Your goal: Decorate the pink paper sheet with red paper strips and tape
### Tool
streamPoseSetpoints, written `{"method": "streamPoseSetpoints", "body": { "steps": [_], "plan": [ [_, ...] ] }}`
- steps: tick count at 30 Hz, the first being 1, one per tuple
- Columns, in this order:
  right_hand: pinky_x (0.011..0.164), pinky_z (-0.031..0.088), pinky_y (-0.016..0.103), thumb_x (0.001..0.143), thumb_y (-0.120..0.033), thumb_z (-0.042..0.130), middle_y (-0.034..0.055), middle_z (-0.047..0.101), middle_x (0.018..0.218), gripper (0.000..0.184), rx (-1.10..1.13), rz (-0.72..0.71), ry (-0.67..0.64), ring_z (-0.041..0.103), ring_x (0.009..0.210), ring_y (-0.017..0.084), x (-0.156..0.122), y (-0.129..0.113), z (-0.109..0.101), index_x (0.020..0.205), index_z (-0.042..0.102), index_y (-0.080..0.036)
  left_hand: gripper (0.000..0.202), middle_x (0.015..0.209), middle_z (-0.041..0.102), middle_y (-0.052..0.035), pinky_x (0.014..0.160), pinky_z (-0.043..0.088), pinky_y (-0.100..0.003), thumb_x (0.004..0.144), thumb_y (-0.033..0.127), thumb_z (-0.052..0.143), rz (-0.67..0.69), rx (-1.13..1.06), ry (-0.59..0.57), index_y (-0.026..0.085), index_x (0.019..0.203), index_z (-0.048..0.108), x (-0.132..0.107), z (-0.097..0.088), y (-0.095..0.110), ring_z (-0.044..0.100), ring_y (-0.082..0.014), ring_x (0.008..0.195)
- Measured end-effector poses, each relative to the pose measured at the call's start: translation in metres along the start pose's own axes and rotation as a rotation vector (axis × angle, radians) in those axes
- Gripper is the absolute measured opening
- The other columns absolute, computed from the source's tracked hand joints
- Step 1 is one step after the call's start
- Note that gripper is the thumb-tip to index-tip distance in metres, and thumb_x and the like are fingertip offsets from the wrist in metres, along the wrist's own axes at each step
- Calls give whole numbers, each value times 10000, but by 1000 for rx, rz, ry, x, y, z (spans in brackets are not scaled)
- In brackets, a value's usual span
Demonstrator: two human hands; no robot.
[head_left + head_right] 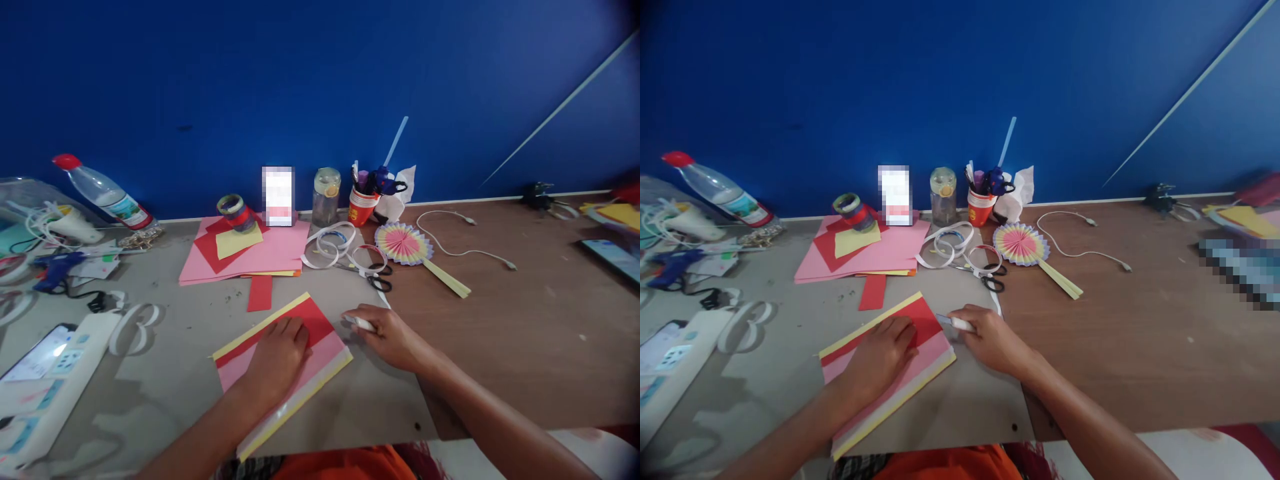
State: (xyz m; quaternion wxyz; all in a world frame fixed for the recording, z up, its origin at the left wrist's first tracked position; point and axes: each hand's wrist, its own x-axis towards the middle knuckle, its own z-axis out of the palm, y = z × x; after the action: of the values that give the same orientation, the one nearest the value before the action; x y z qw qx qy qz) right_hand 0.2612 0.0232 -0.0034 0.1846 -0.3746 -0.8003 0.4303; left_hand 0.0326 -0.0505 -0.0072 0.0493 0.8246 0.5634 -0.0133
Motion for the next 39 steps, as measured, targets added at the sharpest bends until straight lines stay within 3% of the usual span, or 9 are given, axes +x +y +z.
{"method": "streamPoseSetpoints", "body": {
  "steps": [7, 13, 16, 20, 23, 29, 34, 36, 39],
  "plan": [
    [711, 448, 233, 848, -117, 501, 53, 677, 921, 271, 2, -16, 6, 624, 817, 167, -2, 0, -2, 1019, 695, -195, 232, 1019, 649, -124, 800, 510, -394, 794, 1, 488, 24, 38, 45, 121, 907, 652, 0, 6, -1, 612, -260, 943],
    [766, 435, 246, 833, -95, 505, 57, 654, 913, 266, -80, -76, -3, 607, 839, 167, 8, -5, -5, 1013, 679, -183, 229, 867, 666, -69, 716, 480, -309, 897, 168, 403, -115, -368, 143, 169, 842, 625, 6, -2, -20, 614, -190, 789],
    [762, 426, 234, 820, -121, 528, 38, 628, 875, 208, -139, -31, 21, 597, 822, 159, 31, -9, -5, 948, 680, -184, 233, 844, 679, -50, 671, 453, -284, 893, 223, 402, -211, -543, 99, 183, 836, 625, 13, -8, -33, 613, -174, 743],
    [767, 418, 218, 752, -160, 608, 39, 637, 933, 235, -222, 92, -98, 599, 843, 159, 66, -15, 0, 978, 671, -180, 230, 793, 683, -31, 642, 440, -271, 867, 281, 420, -337, -706, 31, 184, 836, 627, 22, -13, -41, 607, -170, 712],
    [745, 401, 216, 747, -170, 602, 41, 653, 899, 83, -267, 125, -138, 595, 832, 159, 84, -19, 7, 803, 663, -174, 266, 767, 677, -24, 635, 448, -273, 867, 336, 408, -370, -777, 25, 186, 844, 627, 23, -12, -43, 607, -172, 695],
    [607, 359, 249, 818, -240, 533, 45, 658, 751, 149, -270, 219, -99, 571, 682, 166, 99, -17, 19, 708, 612, -179, 342, 1018, 696, -72, 747, 494, -305, 809, 419, 547, -406, -782, 159, 193, 1060, 598, 20, -6, -46, 647, -209, 879],
    [712, 391, 249, 805, -221, 550, 72, 649, 978, 209, -183, 217, -4, 581, 844, 178, 99, -12, 15, 1003, 587, -168, 150, 767, 685, -11, 650, 475, -271, 853, 277, 479, -419, -658, 255, 213, 856, 615, 22, 1, -49, 626, -161, 684],
    [734, 397, 257, 799, -180, 533, 87, 628, 1003, 252, -113, 218, 24, 569, 860, 177, 94, -8, 6, 1046, 560, -145, 150, 780, 678, -17, 657, 476, -271, 881, 256, 465, -357, -586, 348, 208, 864, 606, 18, 6, -48, 621, -161, 703],
    [635, 402, 241, 824, -176, 476, 30, 617, 803, 212, -34, 228, -66, 550, 687, 142, 87, 0, -10, 1001, 591, -146, 146, 816, 664, -48, 709, 483, -288, 909, 197, 450, -146, -446, 532, 190, 885, 595, 10, 14, -44, 612, -171, 765]
  ]
}}
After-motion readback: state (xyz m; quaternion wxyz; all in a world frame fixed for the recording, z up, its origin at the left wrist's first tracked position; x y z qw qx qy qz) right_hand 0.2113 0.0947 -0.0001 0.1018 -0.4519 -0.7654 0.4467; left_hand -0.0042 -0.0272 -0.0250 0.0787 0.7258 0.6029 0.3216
